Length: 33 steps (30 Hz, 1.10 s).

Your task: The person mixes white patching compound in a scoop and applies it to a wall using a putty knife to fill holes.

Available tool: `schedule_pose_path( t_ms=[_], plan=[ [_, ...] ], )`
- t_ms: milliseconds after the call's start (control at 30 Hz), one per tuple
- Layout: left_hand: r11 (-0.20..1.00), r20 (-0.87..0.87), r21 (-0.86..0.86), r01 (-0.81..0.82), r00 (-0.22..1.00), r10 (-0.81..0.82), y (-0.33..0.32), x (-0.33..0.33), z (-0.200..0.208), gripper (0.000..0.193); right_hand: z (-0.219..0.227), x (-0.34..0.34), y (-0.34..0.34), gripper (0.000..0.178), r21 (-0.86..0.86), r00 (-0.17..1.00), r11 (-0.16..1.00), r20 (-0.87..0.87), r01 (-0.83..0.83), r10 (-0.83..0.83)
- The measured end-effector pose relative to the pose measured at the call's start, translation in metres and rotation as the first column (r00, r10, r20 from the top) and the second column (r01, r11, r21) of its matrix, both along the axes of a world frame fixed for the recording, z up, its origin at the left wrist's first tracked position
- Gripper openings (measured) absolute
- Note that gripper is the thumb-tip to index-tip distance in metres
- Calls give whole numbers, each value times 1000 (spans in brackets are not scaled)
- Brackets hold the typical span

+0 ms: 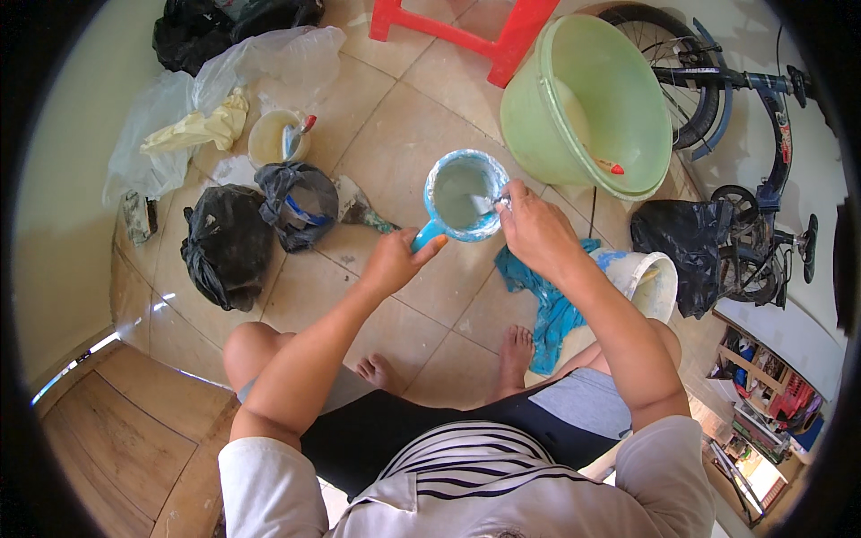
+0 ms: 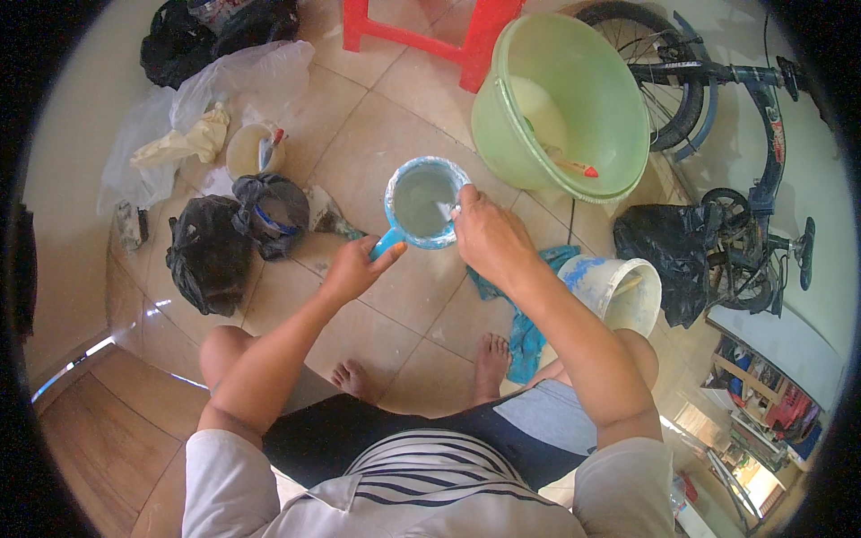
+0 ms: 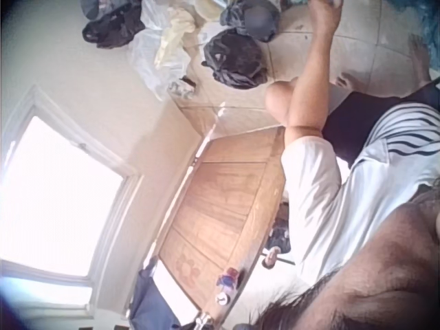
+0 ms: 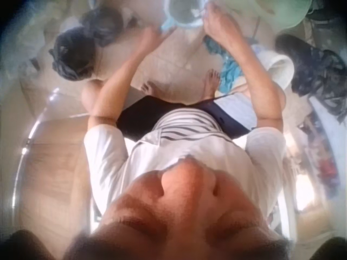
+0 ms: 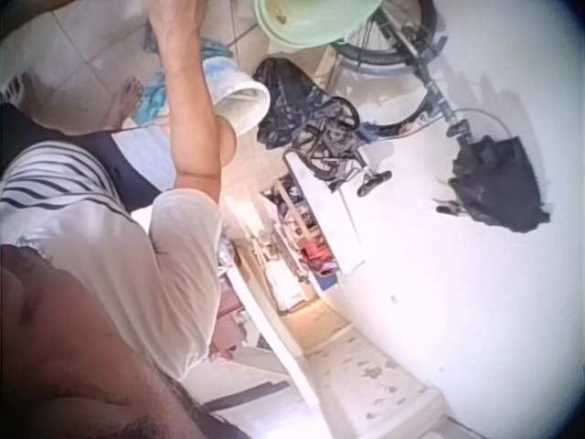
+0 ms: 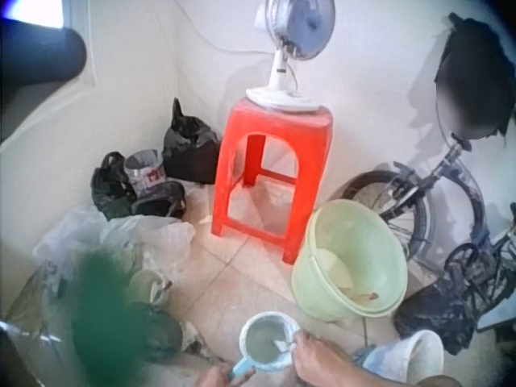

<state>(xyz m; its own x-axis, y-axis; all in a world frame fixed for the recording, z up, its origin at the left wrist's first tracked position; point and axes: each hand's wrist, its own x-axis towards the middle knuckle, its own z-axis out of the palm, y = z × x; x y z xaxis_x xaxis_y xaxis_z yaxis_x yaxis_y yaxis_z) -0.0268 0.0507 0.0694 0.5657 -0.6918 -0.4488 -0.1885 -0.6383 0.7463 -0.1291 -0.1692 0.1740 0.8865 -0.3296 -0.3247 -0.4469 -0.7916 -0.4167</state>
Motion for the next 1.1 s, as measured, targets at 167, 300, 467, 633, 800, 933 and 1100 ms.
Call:
schedule_pose_path(
  t_ms=[167,300,467,633,800,933,1100],
  plan=[
    [998,-29,10,63,998,-63,-2,2,-18,65,-31,-6,5,18,1,979,1000,203,-28,27],
    [993,-127,82,83,989,-72,-3,8,-21,64,-35,-10,14,19,34,981,990,144,-133,127],
    [978,-99,164,128,989,-113,-6,12,-14,64,-22,-4,3,21,-7,996,999,72,-48,48],
    [977,-100,164,140,987,-125,-3,14,-13,65,-16,2,12,25,43,984,990,-113,-133,137],
    [974,-105,176,143,986,-126,-8,13,-9,66,-28,2,5,23,-83,995,994,68,-74,80],
    [972,-98,176,152,986,-136,-7,14,-15,66,-37,-2,10,20,-13,969,978,129,-209,209],
    [970,-101,189,155,985,-138,-8,14,-16,66,-28,5,1,20,-95,990,992,106,-83,93]
  ],
)
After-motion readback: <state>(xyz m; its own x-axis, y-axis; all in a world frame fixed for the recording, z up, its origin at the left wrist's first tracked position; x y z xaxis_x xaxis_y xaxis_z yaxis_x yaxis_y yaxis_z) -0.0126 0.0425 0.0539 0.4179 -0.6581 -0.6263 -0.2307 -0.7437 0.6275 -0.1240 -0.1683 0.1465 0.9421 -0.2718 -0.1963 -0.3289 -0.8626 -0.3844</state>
